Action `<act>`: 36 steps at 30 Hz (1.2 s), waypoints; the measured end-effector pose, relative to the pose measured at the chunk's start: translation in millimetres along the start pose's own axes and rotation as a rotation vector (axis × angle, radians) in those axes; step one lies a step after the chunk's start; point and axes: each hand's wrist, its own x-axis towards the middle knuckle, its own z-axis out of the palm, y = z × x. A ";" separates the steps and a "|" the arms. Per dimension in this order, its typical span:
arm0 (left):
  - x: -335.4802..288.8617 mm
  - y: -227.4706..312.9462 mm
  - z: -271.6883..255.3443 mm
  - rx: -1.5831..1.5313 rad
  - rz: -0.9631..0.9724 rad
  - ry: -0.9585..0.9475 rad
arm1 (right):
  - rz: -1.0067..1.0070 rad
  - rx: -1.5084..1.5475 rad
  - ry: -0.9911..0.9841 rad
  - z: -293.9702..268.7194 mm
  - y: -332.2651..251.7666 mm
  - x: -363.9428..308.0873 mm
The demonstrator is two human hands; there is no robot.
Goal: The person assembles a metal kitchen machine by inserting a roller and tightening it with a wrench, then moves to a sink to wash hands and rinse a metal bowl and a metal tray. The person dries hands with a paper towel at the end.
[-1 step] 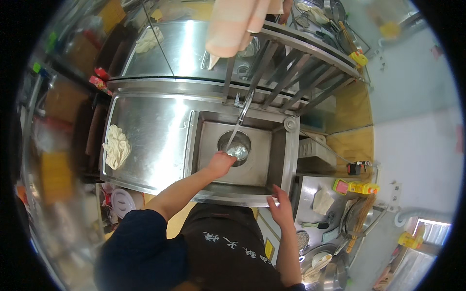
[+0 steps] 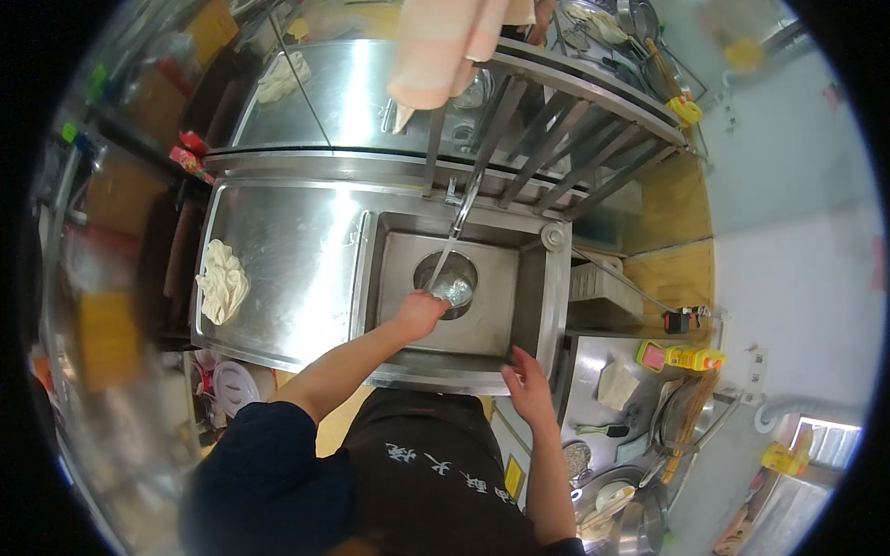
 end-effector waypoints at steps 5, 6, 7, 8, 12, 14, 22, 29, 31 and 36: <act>-7.0 9.9 4.0 0.052 -0.038 -0.091 | 0.467 0.442 -0.151 77.5 10.9 110.1; -10.5 13.1 6.6 0.054 -0.055 -0.084 | 0.543 0.431 -0.182 93.4 11.7 130.9; -14.1 16.4 9.4 0.068 -0.050 -0.086 | 0.552 0.447 -0.218 110.3 13.1 144.7; -18.3 19.9 12.5 0.078 -0.038 -0.080 | 0.587 0.577 -0.280 121.9 16.9 153.8; -33.1 28.2 22.4 0.040 -0.113 -0.231 | 0.666 0.769 -0.358 140.2 42.5 172.1; -38.7 25.8 25.7 0.038 -0.116 -0.014 | 0.685 0.701 -0.272 144.5 57.3 189.1; -53.8 -2.5 40.4 0.198 -0.217 -0.172 | 0.766 0.710 -0.393 192.8 100.4 215.8; -31.5 -9.3 80.1 0.227 -0.146 -0.033 | 0.505 0.856 -0.400 190.2 118.1 241.0; -28.0 -19.5 89.8 0.173 -0.244 -0.031 | 0.564 0.854 -0.292 199.6 121.8 245.9; -18.1 -23.8 100.5 0.343 -0.101 0.139 | 0.638 0.754 -0.256 189.2 128.5 254.0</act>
